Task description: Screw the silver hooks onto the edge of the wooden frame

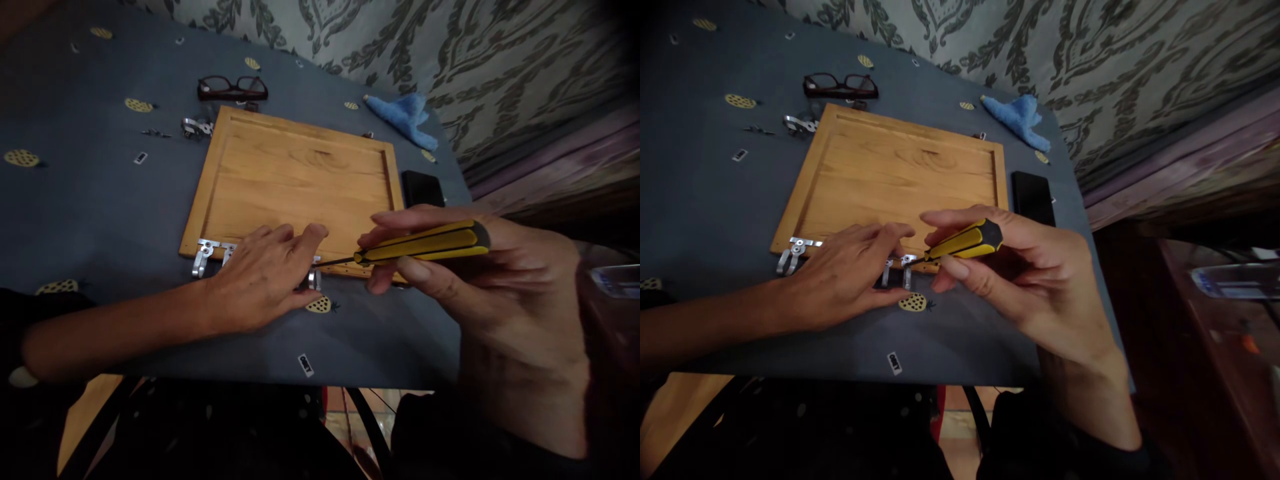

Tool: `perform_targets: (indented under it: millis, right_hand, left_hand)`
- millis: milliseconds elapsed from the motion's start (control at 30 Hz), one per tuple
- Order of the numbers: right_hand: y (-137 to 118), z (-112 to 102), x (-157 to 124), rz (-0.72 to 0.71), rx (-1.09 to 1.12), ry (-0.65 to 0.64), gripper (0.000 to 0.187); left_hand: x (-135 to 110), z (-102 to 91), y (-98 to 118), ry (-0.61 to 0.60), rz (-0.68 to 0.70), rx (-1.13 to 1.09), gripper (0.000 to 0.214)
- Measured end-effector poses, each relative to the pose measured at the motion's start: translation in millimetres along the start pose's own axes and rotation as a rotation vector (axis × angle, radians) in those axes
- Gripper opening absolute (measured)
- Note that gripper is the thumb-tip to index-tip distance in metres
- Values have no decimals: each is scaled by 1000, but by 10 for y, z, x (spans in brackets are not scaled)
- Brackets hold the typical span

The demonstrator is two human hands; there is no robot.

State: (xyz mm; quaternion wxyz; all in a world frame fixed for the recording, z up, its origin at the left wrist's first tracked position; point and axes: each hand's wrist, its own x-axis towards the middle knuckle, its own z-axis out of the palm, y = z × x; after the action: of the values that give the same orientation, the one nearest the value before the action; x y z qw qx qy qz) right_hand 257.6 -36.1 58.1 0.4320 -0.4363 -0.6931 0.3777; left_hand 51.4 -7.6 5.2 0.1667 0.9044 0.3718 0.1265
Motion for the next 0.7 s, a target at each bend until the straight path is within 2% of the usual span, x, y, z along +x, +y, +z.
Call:
perform_targets:
  millis: [133, 333, 500, 600, 700]
  right_hand:
    - [38, 22, 13, -96, -27, 89, 26]
    - [-33, 19, -22, 39, -18, 11, 33]
    - [13, 39, -3, -27, 39, 49, 25]
    - [60, 37, 16, -56, 28, 70, 28]
    - [33, 30, 3, -9, 7, 41, 29]
  left_hand:
    - [-9, 0, 1, -23, -12, -7, 59]
    - [-4, 1, -5, -4, 16, 19, 60]
    - [2, -2, 4, -31, -10, 18, 59]
    - [-2, -4, 2, -17, -11, 17, 60]
    - [1, -7, -1, -22, -8, 16, 58]
